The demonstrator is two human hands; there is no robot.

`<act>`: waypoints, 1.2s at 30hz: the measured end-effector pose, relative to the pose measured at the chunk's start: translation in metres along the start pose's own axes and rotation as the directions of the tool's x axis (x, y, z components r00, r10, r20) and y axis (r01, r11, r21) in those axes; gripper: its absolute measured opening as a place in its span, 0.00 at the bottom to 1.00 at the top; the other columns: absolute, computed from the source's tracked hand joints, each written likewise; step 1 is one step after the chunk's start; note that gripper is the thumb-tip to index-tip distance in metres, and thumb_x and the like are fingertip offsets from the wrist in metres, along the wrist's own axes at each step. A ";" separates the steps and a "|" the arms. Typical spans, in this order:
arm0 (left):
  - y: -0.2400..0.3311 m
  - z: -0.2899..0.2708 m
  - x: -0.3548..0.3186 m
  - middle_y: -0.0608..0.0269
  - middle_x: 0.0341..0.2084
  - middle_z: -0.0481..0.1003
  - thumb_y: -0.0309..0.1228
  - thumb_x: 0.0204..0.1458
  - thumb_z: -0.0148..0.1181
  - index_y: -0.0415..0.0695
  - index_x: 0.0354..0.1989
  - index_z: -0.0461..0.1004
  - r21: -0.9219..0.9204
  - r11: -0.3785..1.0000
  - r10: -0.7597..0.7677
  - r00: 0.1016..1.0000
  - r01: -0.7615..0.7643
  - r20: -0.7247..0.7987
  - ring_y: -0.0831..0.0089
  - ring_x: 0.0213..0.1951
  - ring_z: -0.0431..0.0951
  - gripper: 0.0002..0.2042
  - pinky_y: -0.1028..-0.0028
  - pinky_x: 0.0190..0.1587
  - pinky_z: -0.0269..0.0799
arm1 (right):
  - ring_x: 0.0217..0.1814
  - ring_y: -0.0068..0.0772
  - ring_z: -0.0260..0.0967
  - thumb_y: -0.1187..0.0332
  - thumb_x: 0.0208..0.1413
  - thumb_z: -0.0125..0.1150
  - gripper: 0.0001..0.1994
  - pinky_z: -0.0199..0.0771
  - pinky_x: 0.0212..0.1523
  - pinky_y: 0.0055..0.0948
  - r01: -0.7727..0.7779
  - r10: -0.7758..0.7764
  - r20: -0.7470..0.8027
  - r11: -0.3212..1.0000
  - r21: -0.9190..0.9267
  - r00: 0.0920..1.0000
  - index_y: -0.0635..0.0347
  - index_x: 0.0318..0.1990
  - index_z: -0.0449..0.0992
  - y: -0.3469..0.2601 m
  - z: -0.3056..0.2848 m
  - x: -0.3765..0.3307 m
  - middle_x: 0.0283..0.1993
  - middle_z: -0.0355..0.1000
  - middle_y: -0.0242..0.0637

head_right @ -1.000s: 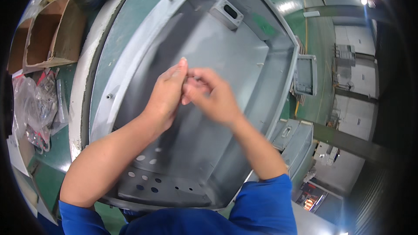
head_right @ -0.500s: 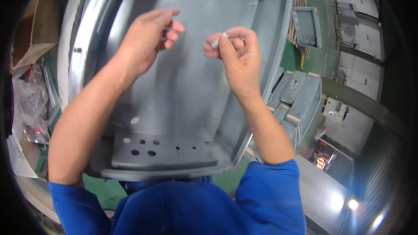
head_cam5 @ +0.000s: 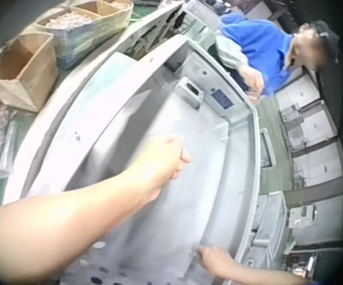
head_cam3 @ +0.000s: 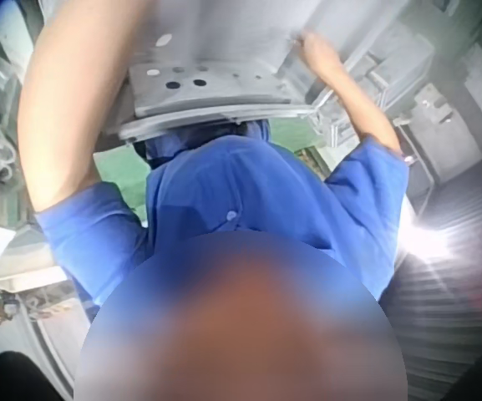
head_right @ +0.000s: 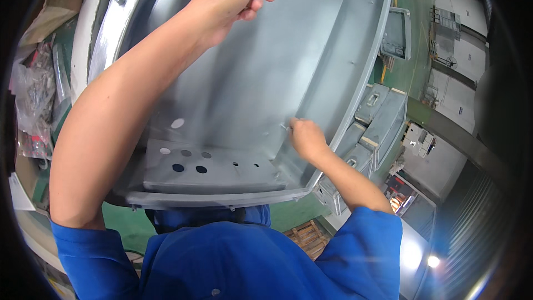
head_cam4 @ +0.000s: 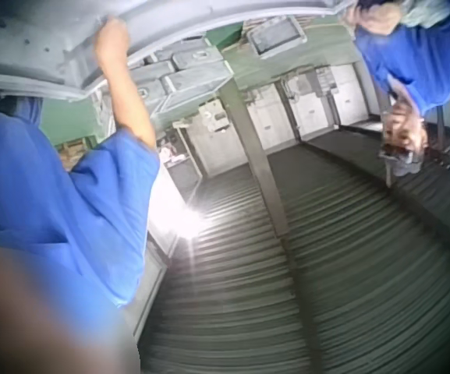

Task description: Assembling an industrial metal enclosure by installing components and sorting fasteners.

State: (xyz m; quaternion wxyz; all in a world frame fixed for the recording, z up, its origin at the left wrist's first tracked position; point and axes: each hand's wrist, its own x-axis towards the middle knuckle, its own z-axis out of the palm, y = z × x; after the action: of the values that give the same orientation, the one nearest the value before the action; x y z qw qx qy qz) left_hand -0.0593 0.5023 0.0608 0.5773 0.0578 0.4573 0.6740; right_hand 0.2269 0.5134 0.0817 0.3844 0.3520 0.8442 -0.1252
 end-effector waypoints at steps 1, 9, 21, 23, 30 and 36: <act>0.000 0.001 -0.002 0.63 0.16 0.65 0.34 0.52 0.41 0.38 0.22 0.67 -0.003 1.000 0.018 1.000 -0.018 0.014 0.77 0.17 0.61 0.13 0.77 0.19 0.57 | 0.32 0.50 0.68 0.72 0.47 0.51 0.05 0.69 0.34 0.41 -0.014 0.014 0.000 1.000 0.001 1.000 0.64 0.29 0.71 -0.001 0.000 0.000 0.28 0.70 0.49; -0.007 0.002 0.002 0.61 0.14 0.65 0.33 0.50 0.40 0.38 0.21 0.67 0.016 1.000 0.026 0.999 -0.027 0.039 0.76 0.15 0.61 0.13 0.75 0.18 0.56 | 0.31 0.54 0.68 0.72 0.46 0.52 0.07 0.69 0.33 0.42 -0.057 0.055 0.020 0.995 0.084 0.998 0.68 0.24 0.72 -0.004 0.009 0.008 0.25 0.69 0.53; -0.013 -0.001 0.012 0.57 0.14 0.68 0.28 0.46 0.43 0.40 0.18 0.70 0.213 0.961 0.145 0.978 -0.175 0.151 0.70 0.16 0.67 0.10 0.71 0.19 0.60 | 0.28 0.50 0.70 0.74 0.47 0.50 0.07 0.70 0.33 0.38 -0.101 0.079 0.108 0.969 0.226 0.991 0.70 0.30 0.71 0.000 0.014 0.007 0.23 0.70 0.52; -0.018 0.002 0.019 0.56 0.14 0.70 0.27 0.44 0.44 0.40 0.17 0.70 0.185 0.949 0.240 0.966 -0.254 0.092 0.68 0.18 0.69 0.09 0.70 0.22 0.62 | 0.26 0.46 0.71 0.73 0.49 0.49 0.08 0.71 0.32 0.36 -0.097 0.074 0.108 0.969 0.227 0.991 0.70 0.30 0.71 0.002 0.018 0.010 0.22 0.70 0.50; -0.035 0.003 0.049 0.51 0.17 0.73 0.28 0.40 0.50 0.41 0.17 0.74 0.763 0.296 0.592 0.737 -0.574 0.325 0.62 0.23 0.74 0.07 0.68 0.28 0.68 | 0.21 0.35 0.72 0.72 0.53 0.44 0.10 0.73 0.28 0.31 -0.242 0.164 0.267 0.926 0.290 0.950 0.72 0.29 0.69 -0.007 0.012 0.015 0.22 0.71 0.45; -0.036 0.006 0.060 0.51 0.19 0.74 0.29 0.38 0.52 0.43 0.17 0.76 0.868 -0.026 0.577 0.701 -0.496 0.418 0.62 0.25 0.76 0.07 0.67 0.28 0.70 | 0.22 0.32 0.72 0.71 0.54 0.42 0.11 0.73 0.27 0.29 -0.302 0.199 0.341 0.911 0.282 0.919 0.72 0.30 0.69 -0.007 0.015 0.021 0.22 0.71 0.43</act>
State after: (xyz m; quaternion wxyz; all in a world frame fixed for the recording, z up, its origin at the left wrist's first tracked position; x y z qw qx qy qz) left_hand -0.0491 0.5523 0.0131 0.0929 0.5424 0.7228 0.4180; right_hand 0.2205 0.5116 0.0559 0.4589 0.4938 0.6890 -0.2660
